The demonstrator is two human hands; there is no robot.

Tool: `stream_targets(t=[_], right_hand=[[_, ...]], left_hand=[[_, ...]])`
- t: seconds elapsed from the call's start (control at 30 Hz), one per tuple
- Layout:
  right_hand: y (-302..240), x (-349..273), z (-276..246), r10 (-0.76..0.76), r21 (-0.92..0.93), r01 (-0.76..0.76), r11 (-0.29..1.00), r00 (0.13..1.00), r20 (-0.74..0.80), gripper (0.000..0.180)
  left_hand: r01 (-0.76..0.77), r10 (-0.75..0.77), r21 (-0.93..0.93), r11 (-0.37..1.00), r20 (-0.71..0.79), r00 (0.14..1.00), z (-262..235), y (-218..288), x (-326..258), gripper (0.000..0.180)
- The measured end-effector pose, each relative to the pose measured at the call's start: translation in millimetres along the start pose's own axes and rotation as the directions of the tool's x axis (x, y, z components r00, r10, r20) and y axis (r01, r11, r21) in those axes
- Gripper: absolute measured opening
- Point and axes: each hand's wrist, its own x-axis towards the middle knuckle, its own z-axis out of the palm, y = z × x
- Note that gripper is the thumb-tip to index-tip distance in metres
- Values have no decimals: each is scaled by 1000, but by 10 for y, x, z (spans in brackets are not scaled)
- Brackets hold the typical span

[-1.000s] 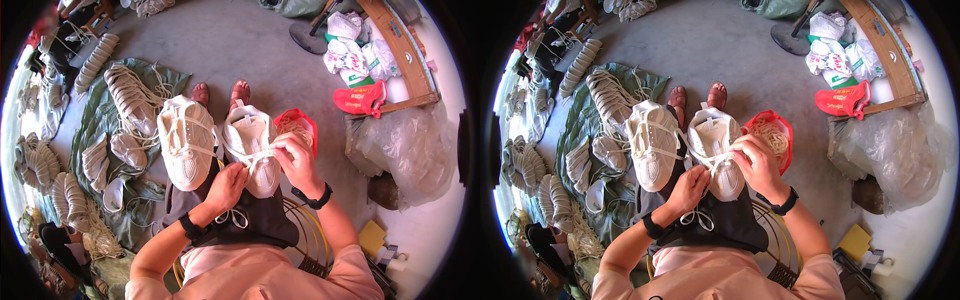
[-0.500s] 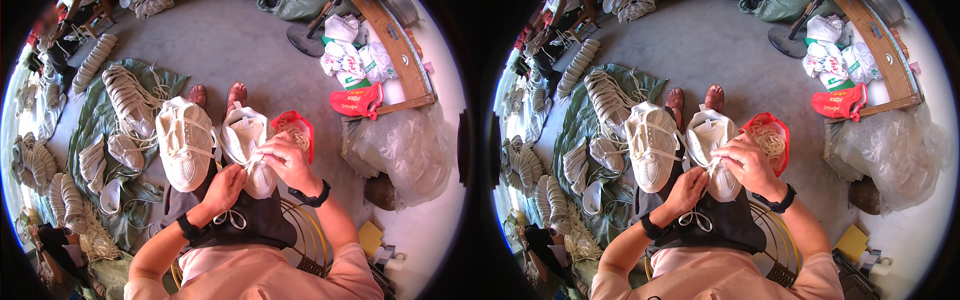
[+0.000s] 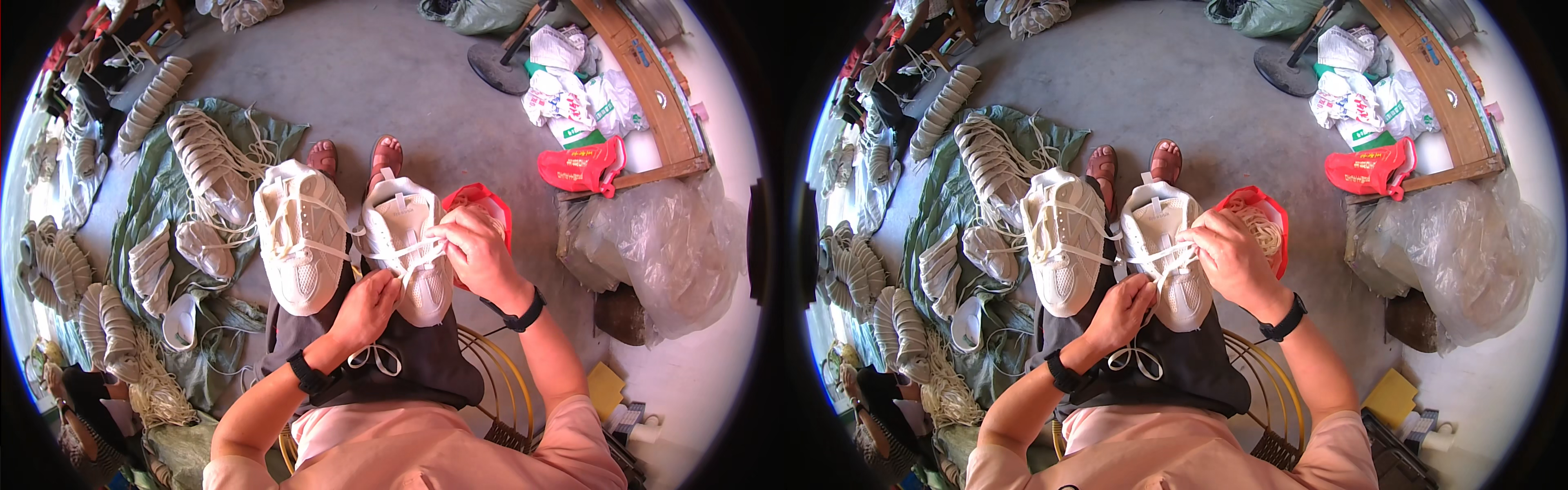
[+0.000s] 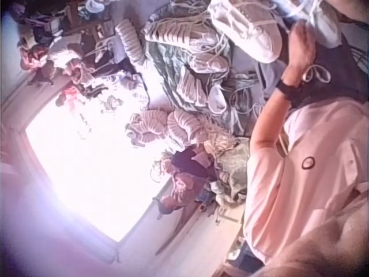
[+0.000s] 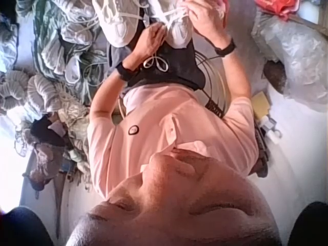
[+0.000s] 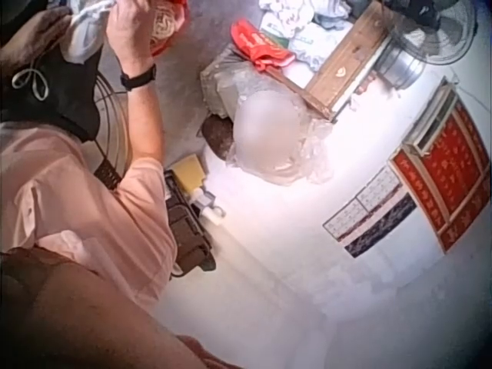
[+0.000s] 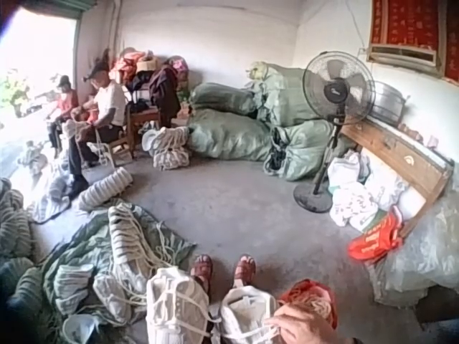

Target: Lacing a pair of white sneakers by hand.

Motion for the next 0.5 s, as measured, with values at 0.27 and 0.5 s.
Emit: stream_targets(t=[0.27,0.5], right_hand=[[-9,-43,45,74,-8,-75,997,994,-77,13],[-92,-49,-63,146,-54,-149,987,988,-48,10]], left_hand=[[-13,13,3,1000,-7,1000,7,-14,10,28],[6,-6,-1,1000,5,1000,5,11,6,29]])
